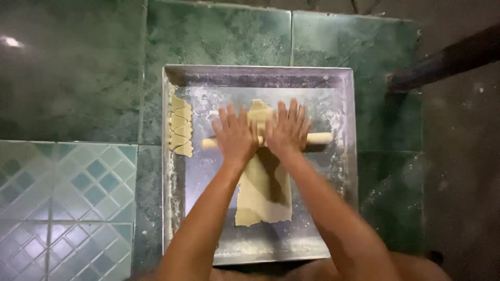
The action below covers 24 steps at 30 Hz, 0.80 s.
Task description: Rolling out dough on a metal tray and cutting it into small diamond shapes using a wheel cutter.
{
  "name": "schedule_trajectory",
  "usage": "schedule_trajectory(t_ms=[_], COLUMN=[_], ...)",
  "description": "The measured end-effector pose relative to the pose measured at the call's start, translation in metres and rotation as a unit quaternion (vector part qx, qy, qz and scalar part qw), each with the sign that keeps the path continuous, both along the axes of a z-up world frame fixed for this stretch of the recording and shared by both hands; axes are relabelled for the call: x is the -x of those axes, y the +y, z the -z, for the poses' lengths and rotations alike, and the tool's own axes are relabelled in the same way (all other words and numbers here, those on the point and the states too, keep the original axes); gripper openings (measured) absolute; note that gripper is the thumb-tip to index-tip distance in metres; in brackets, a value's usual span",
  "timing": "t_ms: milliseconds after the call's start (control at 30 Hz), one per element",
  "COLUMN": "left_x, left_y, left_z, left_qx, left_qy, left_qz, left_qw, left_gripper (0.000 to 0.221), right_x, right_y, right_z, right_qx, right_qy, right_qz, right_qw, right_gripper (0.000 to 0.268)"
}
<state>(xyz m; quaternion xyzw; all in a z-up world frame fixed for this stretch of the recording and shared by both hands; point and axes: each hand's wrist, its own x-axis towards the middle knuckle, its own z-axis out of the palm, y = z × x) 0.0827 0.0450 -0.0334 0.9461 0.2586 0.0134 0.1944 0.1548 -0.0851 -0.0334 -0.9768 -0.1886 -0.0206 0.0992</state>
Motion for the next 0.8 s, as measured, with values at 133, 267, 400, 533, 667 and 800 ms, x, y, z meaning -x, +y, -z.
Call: schedule_trajectory(t_ms=[133, 267, 400, 533, 667, 800], left_x=[0.039, 0.075, 0.122, 0.083, 0.025, -0.017], left_y=[-0.019, -0.026, -0.025, -0.013, 0.012, 0.03], left_z=[0.007, -0.019, -0.05, -0.034, -0.016, 0.021], left_qx=[-0.064, -0.07, -0.049, -0.08, -0.069, -0.045], left_qy=[-0.06, -0.044, 0.022, 0.006, -0.019, 0.033], left_qz=[0.037, 0.073, 0.12, 0.098, 0.072, 0.064], left_qw=[0.995, 0.994, 0.991, 0.992, 0.995, 0.996], left_gripper=[0.065, 0.077, 0.08, 0.081, 0.073, 0.071], right_x=[0.036, 0.015, 0.019, 0.025, 0.005, -0.033], right_y=[-0.021, -0.006, -0.011, -0.024, -0.016, -0.003], right_z=[0.008, -0.007, -0.019, -0.028, -0.016, -0.009], right_qx=[0.064, 0.02, 0.01, 0.045, 0.026, 0.091], right_qy=[-0.047, 0.003, 0.05, -0.077, 0.025, 0.112], right_qz=[0.005, 0.034, 0.068, -0.052, -0.036, -0.047], right_qw=[0.997, 0.999, 0.996, 0.995, 0.999, 0.988], right_gripper=[0.056, 0.054, 0.06, 0.06, 0.059, 0.062])
